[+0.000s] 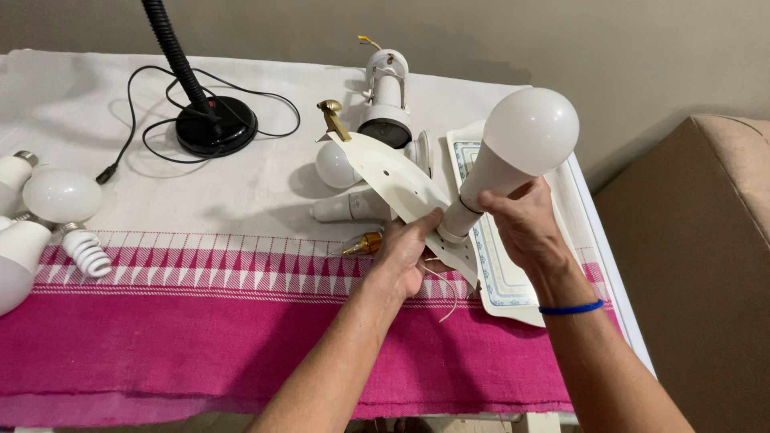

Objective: The person installs light bulbs into various fixtures on a table. They screw a bulb into a white socket, then into a white lamp shade, and finally into a black desk lamp. The person handles multiple bulbs and fixtures, adjusting them to fit.

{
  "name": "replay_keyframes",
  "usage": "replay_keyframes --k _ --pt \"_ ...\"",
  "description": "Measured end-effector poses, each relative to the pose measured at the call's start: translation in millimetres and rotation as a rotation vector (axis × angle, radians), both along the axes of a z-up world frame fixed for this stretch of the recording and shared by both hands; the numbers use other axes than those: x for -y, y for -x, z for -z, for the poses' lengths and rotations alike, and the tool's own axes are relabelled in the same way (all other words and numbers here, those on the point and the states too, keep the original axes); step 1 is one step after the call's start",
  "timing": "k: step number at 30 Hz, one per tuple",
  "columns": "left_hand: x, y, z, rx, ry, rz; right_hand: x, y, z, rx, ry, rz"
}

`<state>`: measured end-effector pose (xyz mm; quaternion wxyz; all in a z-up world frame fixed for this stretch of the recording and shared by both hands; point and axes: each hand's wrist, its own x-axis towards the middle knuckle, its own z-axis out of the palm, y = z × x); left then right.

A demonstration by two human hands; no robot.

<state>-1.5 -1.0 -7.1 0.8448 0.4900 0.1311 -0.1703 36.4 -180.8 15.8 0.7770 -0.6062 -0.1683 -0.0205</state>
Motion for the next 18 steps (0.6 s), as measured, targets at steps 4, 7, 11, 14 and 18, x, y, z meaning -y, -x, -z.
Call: replay_keyframes --k 4,7,11,14,18 --pt "-2.5 -5.5 -2.9 0.021 0.025 0.006 8.0 10.5 -18.0 -0.151 -0.386 -0.264" --pt "-2.3 -7.4 -1.0 0.031 0.085 -0.002 13.5 10.4 -21.5 -0.116 -0.234 -0.209" --pt "-3.7 -12.0 4.8 0.031 0.066 0.001 8.3 6.5 -13.4 -0.039 -0.121 -0.158" --pt "-4.3 -12.6 4.9 0.036 0.084 0.006 5.6 10.5 -21.7 -0.110 -0.273 -0.272" --pt "-2.5 -13.9 2.4 0.008 0.100 0.017 4.5 6.0 -26.8 -0.178 -0.235 -0.281"
